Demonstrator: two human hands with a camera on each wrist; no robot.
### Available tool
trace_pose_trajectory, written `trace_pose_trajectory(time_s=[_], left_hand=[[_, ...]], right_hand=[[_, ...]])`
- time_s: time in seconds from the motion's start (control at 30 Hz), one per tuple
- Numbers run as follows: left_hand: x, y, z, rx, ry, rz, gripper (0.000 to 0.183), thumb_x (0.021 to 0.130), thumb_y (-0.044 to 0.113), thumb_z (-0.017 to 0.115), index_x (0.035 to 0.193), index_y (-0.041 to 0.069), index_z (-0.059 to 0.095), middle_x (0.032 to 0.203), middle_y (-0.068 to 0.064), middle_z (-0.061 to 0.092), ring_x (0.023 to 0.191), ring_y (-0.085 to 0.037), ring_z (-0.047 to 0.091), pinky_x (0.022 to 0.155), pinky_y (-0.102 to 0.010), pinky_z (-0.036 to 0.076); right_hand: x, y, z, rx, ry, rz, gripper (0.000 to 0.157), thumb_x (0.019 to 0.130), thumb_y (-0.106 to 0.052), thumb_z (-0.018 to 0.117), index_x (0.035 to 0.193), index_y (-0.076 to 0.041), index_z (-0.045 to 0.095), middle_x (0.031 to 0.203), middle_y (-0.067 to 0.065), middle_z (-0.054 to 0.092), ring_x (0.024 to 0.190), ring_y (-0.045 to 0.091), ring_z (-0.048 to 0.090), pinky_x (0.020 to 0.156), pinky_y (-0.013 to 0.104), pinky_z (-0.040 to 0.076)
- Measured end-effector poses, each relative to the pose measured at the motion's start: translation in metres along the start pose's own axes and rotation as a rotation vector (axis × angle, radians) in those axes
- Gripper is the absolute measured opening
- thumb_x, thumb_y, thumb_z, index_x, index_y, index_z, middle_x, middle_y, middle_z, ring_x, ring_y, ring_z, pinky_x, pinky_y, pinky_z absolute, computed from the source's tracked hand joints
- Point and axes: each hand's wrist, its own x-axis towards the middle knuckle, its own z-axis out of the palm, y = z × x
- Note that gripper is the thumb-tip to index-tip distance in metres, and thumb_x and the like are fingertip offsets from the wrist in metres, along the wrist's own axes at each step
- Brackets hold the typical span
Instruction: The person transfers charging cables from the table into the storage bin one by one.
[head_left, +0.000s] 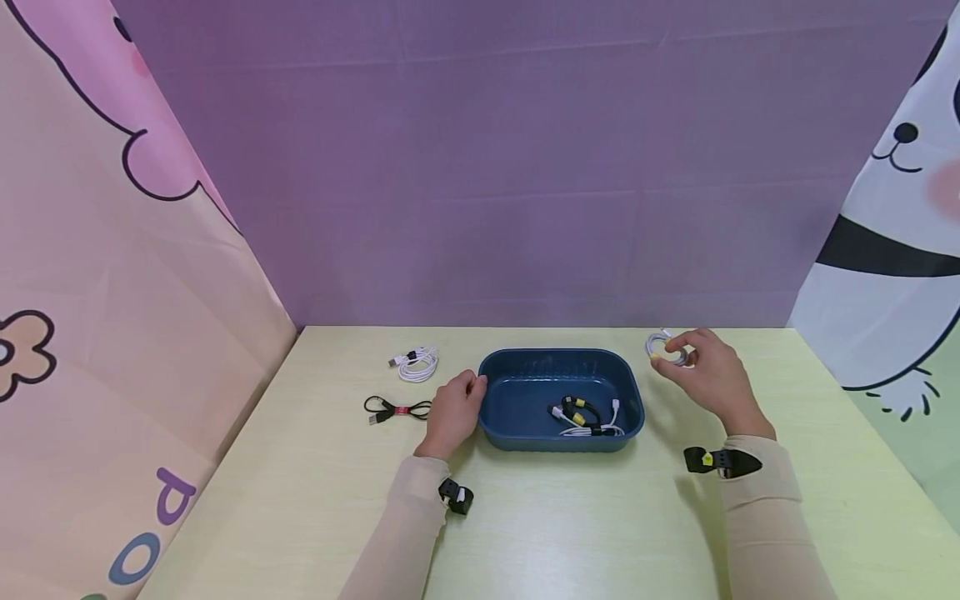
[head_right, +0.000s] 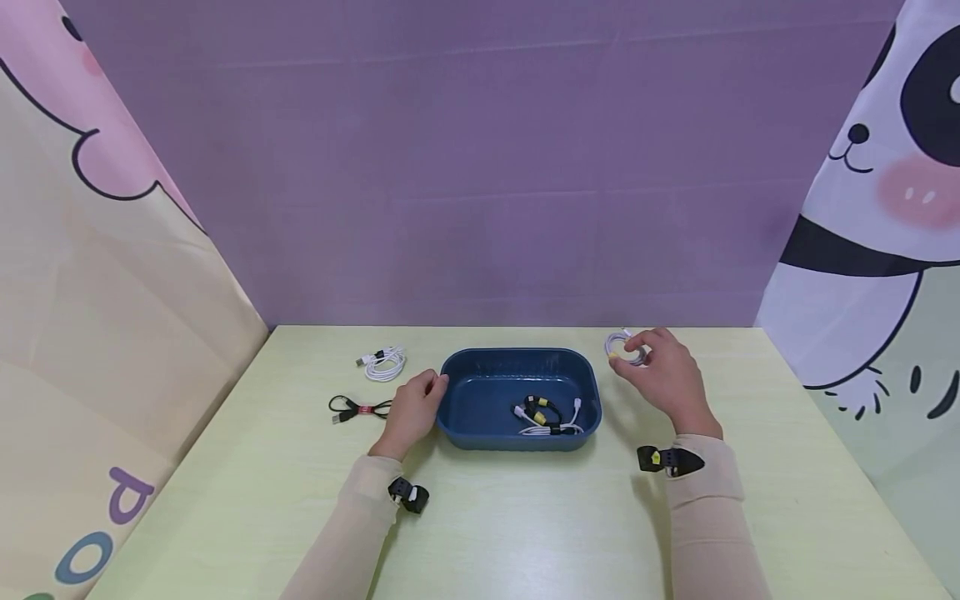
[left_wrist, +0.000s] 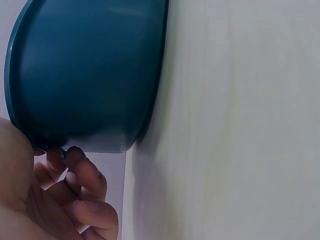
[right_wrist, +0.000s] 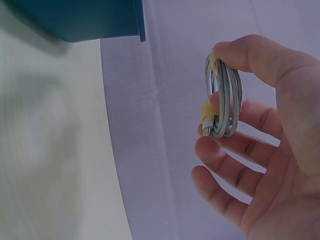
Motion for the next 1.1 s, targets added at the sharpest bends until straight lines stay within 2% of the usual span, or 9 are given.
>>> trace_pose_trajectory(time_s=[0.63, 1.1], left_hand=[[-0.001, 0.001, -0.001, -0.013, -0.004, -0.001, 0.035, 0.107, 0.031, 0.050, 0.079, 0.011, 0.052, 0.065, 0.001, 0.042, 0.057, -0.017, 0.045, 0.054, -0.028, 0.030], [-0.001, 0.000, 0.000, -0.002, 0.001, 0.001, 0.035, 0.107, 0.031, 0.050, 0.078, 0.011, 0.052, 0.065, 0.001, 0.042, 0.057, -0.017, 0.044, 0.054, -0.028, 0.029]], right_hand=[[-0.001, -0.015, -0.004, 0.002, -0.016, -0.015, 0.037, 0.090, -0.037, 0.075, 0.107, -0.005, 0.069, 0.104, 0.014, 0.058, 0.086, 0.029, 0.052, 0.068, 0.034, 0.037], [-0.002, -0.025, 0.000, -0.003, -0.042, -0.044, 0.038, 0.090, -0.037, 0.076, 0.110, -0.005, 0.070, 0.111, 0.015, 0.060, 0.088, 0.029, 0.055, 0.067, 0.034, 0.039]])
